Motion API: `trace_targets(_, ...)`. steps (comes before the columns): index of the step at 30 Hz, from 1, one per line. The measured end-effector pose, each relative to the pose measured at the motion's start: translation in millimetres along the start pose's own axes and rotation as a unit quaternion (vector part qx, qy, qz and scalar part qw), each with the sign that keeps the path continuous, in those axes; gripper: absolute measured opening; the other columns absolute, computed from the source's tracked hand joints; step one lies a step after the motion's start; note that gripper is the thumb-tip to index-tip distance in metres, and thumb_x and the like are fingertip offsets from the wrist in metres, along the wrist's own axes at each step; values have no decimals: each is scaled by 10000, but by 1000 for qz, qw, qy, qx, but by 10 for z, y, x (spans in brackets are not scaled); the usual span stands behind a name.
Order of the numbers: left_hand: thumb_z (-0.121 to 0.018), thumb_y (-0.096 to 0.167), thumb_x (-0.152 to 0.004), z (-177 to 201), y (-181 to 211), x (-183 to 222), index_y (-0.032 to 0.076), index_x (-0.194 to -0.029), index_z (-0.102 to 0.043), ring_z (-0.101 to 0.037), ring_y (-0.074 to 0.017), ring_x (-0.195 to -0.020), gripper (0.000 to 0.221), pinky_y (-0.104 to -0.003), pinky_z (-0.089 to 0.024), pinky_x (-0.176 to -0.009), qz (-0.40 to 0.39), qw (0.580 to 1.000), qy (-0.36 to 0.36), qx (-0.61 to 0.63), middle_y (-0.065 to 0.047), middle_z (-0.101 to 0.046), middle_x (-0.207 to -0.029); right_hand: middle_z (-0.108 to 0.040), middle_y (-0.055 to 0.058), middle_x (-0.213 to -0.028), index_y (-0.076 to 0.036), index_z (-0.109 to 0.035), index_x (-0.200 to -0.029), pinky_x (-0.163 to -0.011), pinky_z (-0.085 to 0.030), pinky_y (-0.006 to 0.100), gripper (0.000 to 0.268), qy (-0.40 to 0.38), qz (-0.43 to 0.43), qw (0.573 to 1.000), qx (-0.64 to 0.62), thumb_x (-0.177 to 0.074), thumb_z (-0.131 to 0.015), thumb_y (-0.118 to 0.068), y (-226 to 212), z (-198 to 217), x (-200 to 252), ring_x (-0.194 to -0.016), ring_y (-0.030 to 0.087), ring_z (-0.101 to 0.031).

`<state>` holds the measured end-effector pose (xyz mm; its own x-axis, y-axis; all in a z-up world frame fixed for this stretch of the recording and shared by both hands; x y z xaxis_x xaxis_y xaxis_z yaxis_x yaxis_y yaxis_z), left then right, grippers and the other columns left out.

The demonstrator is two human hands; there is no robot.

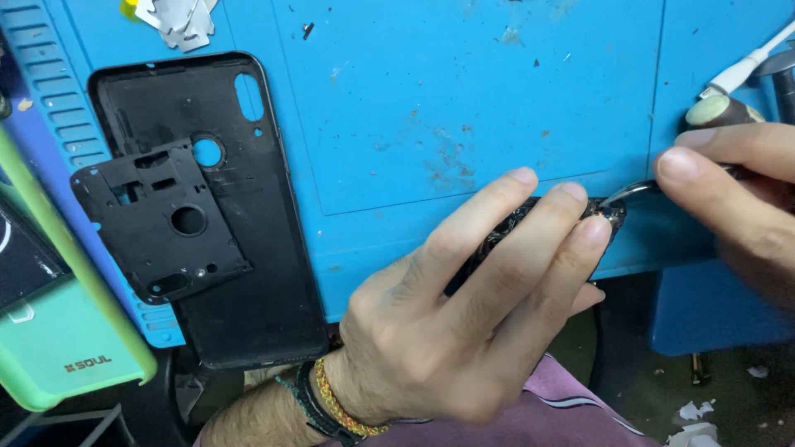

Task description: Closing the housing of a mobile phone after internal repairs, using tweezers to position parts and a screwdriver to secure them.

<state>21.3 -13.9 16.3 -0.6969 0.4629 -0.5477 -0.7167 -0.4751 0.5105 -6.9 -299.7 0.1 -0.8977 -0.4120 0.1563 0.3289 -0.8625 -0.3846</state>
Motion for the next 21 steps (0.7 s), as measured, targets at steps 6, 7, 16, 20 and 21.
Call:
trace_targets(6, -559, 204, -1204, 8, -4, 3, 17, -1305, -723, -836, -323, -1203, 268, -364, -702, -1062, -2, 1000, -2, 1, -119, -797, -1295, -680, 217, -1397, 75, -652, -1470, -806, -488, 336, 417, -1, -156, 983, -98, -1066, -609, -21, -4, -41, -103, -780, 225, -603)
trace_targets(7, -559, 204, -1204, 8, -4, 2, 17, -1305, -723, -836, -323, -1203, 268, -364, -702, -1062, -2, 1000, -2, 2, -119, -797, -1295, -680, 217, -1397, 75, -652, -1470, -806, -488, 336, 417, -1, -156, 983, -98, -1066, -609, -21, 32, -16, -58, -780, 225, -603)
trace_targets(16, -562, 209, -1202, 7, 3, 3, 27, -1288, -744, -824, -316, -1214, 271, -369, -707, -1057, 9, 1000, 4, -2, -114, -795, -1292, -631, 306, -1544, -12, -544, -1586, -1156, -533, 489, 558, 4, 89, 995, 49, -1049, -648, 97, 34, 22, 14, -1339, 438, -670)
trace_targets(20, -542, 199, -1204, 12, -7, 3, 25, -1286, -744, -835, -305, -1192, 278, -348, -703, -1054, -4, 1000, 9, -9, -108, -798, -1284, -569, 237, -1586, -73, -460, -1649, -832, -463, 413, 666, -5, -61, 996, -68, -1021, -580, 113, 197, -58, 153, -981, 311, -583)
trace_targets(21, -542, 192, -1205, 14, -8, 1, 24, -1281, -750, -834, -305, -1189, 278, -345, -702, -1051, -6, 1000, 10, -8, -108, -796, -1282, -530, 152, -1614, -118, -438, -1670, -520, -413, 323, 699, -10, -213, 962, -171, -1006, -555, 64, 280, -118, 233, -660, 186, -510)
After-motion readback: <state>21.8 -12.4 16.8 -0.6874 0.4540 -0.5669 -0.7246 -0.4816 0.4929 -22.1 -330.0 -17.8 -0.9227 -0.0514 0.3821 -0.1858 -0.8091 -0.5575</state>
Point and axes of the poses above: each hand's wrist, its own x-axis away from the middle knuckle, its own z-axis out of the back of the hand, y = z × x, the point moved 3 cm from there along -x, towards the middle knuckle
